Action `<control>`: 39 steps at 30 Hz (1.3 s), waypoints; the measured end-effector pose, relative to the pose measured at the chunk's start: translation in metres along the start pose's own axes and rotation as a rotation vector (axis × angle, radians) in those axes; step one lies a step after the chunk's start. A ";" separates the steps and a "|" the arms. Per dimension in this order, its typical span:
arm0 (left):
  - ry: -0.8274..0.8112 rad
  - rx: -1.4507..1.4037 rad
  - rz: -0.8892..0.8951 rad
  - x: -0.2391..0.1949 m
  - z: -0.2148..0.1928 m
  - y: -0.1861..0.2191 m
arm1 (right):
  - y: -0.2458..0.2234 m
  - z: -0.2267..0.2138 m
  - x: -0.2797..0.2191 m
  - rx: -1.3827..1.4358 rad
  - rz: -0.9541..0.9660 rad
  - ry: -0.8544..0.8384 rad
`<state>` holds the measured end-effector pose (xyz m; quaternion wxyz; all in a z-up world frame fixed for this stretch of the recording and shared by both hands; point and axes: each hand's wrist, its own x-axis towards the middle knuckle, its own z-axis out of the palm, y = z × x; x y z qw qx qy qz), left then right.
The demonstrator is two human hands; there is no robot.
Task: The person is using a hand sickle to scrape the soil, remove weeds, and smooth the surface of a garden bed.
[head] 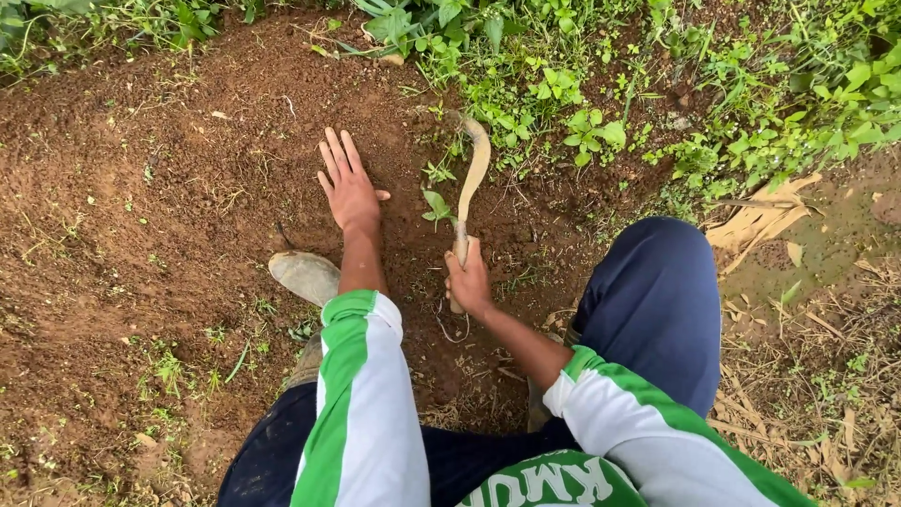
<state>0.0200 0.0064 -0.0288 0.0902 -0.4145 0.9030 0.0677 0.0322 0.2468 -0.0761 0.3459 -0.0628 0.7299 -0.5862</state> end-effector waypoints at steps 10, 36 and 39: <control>0.014 0.015 0.004 0.005 0.007 -0.002 | -0.010 -0.003 -0.005 -0.110 -0.010 -0.118; 0.018 0.033 -0.001 -0.002 -0.007 0.001 | 0.011 -0.028 0.048 0.243 0.131 -0.146; 0.005 0.031 0.000 -0.002 -0.005 0.000 | -0.020 -0.024 0.067 0.198 0.091 -0.072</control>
